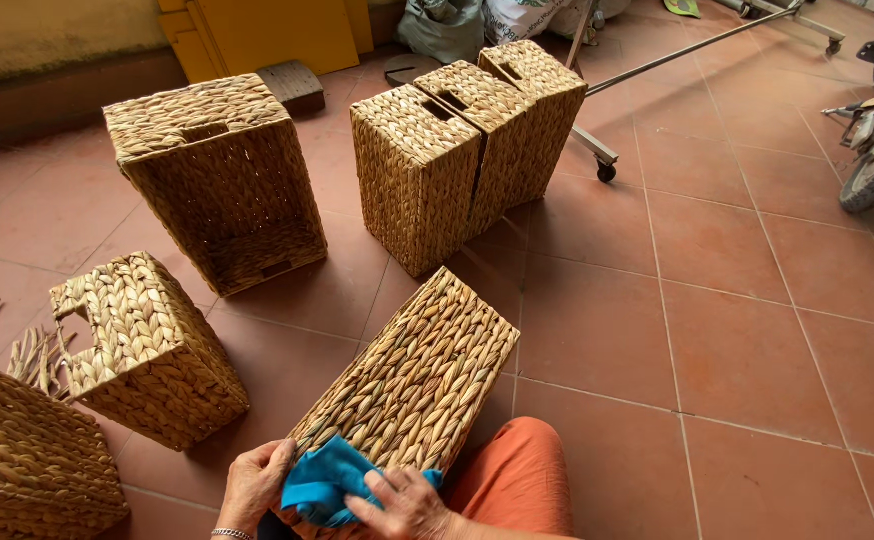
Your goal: The person sits on the floor and wipes the woven surface of a water hyacinth basket with a blue cloth, turning the basket to reach different sides. They briefly use scissors to trim stray fibers from the weave, then resume wiping the basket.
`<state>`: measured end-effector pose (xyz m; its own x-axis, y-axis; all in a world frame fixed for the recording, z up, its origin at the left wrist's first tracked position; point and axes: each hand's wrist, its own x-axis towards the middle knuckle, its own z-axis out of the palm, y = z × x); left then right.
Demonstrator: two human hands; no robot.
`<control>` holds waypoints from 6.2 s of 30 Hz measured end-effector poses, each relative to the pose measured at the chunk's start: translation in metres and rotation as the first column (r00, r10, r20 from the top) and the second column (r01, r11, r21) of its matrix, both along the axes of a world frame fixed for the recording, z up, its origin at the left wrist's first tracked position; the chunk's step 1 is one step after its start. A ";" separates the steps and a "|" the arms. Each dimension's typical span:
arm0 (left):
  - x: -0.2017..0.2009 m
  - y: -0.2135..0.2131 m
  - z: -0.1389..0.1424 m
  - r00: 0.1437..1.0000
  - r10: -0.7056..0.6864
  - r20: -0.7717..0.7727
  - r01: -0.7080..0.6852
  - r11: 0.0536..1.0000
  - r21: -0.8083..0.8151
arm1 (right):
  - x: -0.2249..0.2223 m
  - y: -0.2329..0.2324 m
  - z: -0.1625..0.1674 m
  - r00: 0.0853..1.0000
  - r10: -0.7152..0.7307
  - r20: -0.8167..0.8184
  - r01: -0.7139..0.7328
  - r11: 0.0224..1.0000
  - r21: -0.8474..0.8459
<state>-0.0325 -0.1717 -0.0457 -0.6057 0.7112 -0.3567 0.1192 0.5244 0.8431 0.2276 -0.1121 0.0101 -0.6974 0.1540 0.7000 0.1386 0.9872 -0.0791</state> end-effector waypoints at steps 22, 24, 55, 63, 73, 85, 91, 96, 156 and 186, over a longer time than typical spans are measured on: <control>0.010 0.007 0.000 0.944 0.025 -0.330 -0.061 0.993 -0.097 | -0.007 -0.002 -0.028 0.998 0.045 0.045 -0.041 0.996 -0.083; 0.011 0.004 0.001 0.946 0.049 -0.321 -0.067 0.997 -0.043 | 0.004 -0.013 -0.033 0.988 0.156 0.009 -0.154 0.982 -0.106; 0.017 0.011 0.003 0.941 0.141 -0.309 -0.127 0.990 0.064 | 0.037 0.131 -0.027 0.913 -0.402 0.072 0.404 0.914 -0.018; 0.015 0.014 0.002 0.929 0.122 -0.348 -0.123 0.992 0.021 | 0.027 0.166 -0.014 0.744 -0.656 0.127 0.666 0.715 -0.212; 0.013 0.011 0.003 0.937 0.179 -0.300 -0.162 0.983 0.081 | 0.006 -0.009 -0.031 0.986 0.169 -0.001 -0.169 0.982 -0.082; 0.013 0.011 0.004 0.972 0.156 -0.173 -0.138 0.984 0.114 | 0.019 0.202 -0.002 0.603 -0.797 -0.039 0.781 0.600 -0.176; 0.003 0.009 0.008 0.948 0.142 0.283 -0.242 0.902 0.358 | -0.034 0.042 -0.011 0.968 -0.035 0.249 0.112 0.947 -0.301; 0.008 0.007 0.003 0.992 0.120 0.048 -0.129 0.938 0.323 | -0.013 -0.024 -0.018 0.969 0.241 0.048 -0.236 0.967 -0.094; 0.008 0.012 -0.003 0.983 0.124 -0.139 -0.102 0.982 0.156 | 0.044 0.219 -0.007 0.619 -0.775 0.128 0.778 0.584 -0.229; -0.002 0.010 0.003 0.942 0.114 0.316 -0.217 0.925 0.313 | -0.041 0.084 -0.011 0.933 -0.306 0.188 0.317 0.948 -0.034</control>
<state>-0.0342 -0.1619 -0.0424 -0.6336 0.7180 -0.2882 -0.2173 0.1923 0.9570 0.1869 -0.0286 -0.0011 -0.7192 0.4234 0.5509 0.4560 0.8859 -0.0856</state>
